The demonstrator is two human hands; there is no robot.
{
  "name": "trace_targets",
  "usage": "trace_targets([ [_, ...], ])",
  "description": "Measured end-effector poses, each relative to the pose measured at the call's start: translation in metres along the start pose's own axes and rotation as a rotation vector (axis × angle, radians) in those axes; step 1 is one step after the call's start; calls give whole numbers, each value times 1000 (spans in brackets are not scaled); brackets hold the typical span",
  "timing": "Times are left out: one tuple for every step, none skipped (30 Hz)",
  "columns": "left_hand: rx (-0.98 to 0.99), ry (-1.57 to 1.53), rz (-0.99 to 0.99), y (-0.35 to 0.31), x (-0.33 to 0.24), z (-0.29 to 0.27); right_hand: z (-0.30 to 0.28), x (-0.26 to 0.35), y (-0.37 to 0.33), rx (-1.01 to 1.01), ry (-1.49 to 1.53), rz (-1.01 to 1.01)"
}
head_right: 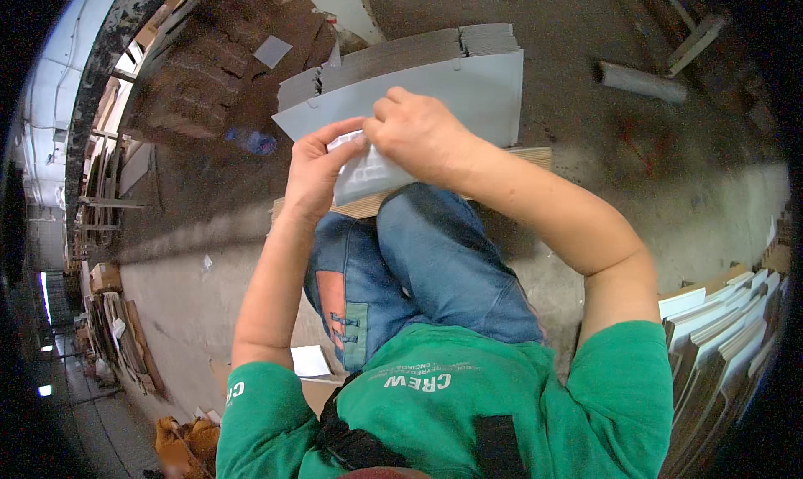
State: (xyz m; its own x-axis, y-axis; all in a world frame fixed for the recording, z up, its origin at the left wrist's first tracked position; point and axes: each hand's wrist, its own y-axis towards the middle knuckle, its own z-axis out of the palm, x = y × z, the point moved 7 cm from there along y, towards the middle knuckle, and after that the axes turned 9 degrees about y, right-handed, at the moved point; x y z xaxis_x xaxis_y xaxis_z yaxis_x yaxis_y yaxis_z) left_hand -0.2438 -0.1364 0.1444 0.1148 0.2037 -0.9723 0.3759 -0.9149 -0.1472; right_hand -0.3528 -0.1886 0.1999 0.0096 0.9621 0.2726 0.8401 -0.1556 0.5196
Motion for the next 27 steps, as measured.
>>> trace_targets([
  [8,-87,-62,4,7,-1,7,0,-1,-12,-28,9],
  [10,-117,-101,8,11,-3,14,1,-1,-24,-55,17],
  [-1,-79,-124,12,12,-5,18,-2,-2,-36,-81,25],
  [-8,-43,-147,15,13,-6,20,-6,-3,-33,-58,31],
  [-16,-6,-172,20,16,-8,23,-20,-4,-59,138,83],
  [-69,119,-95,28,17,-16,27,-40,-6,-85,336,135],
  [-121,168,0,39,26,-33,29,-59,-7,-111,534,185],
  [-193,277,46,50,33,-54,44,-99,-18,50,892,644],
  [-259,382,100,62,39,-75,42,-135,-32,-134,1095,721],
  [-387,527,206,73,52,-107,49,-172,-51,-330,1240,867],
  [-504,661,317,84,62,-131,56,-220,-80,-381,1040,948],
  [-604,794,250,86,69,-154,72,-260,-111,-468,992,1048],
  [-703,925,171,86,81,-176,79,-278,-126,-391,756,1157],
  [-764,955,109,93,96,-197,80,-292,-135,-354,449,940],
  [-835,994,33,95,115,-218,85,-301,-139,-291,324,900],
  [-812,1109,-14,102,128,-227,91,-308,-141,-231,206,856],
  [-827,1246,-10,103,139,-238,96,-305,-134,-174,84,840],
  [-799,1506,-140,105,174,-270,104,-293,-117,-120,-16,805],
  [-744,1749,-274,113,206,-300,112,-291,-110,-122,-108,777],
  [-849,1446,-249,117,218,-314,117,-295,-113,-126,-220,762],
  [-934,1133,-210,119,230,-313,119,-301,-119,-170,-225,665],
  [-905,1168,-348,136,221,-278,111,-307,-137,-207,-267,591],
  [-888,1213,-490,140,201,-258,108,-309,-144,-193,-285,638],
  [-1087,1226,-428,121,206,-279,109,-302,-132,-185,-261,655],
  [-1089,1224,-499,116,206,-284,101,-300,-129,-167,-270,692],
  [-1080,1216,-558,116,197,-282,88,-304,-133,-149,-197,858],
  [-1077,1214,-620,112,192,-283,78,-304,-133,-132,-114,1020],
])
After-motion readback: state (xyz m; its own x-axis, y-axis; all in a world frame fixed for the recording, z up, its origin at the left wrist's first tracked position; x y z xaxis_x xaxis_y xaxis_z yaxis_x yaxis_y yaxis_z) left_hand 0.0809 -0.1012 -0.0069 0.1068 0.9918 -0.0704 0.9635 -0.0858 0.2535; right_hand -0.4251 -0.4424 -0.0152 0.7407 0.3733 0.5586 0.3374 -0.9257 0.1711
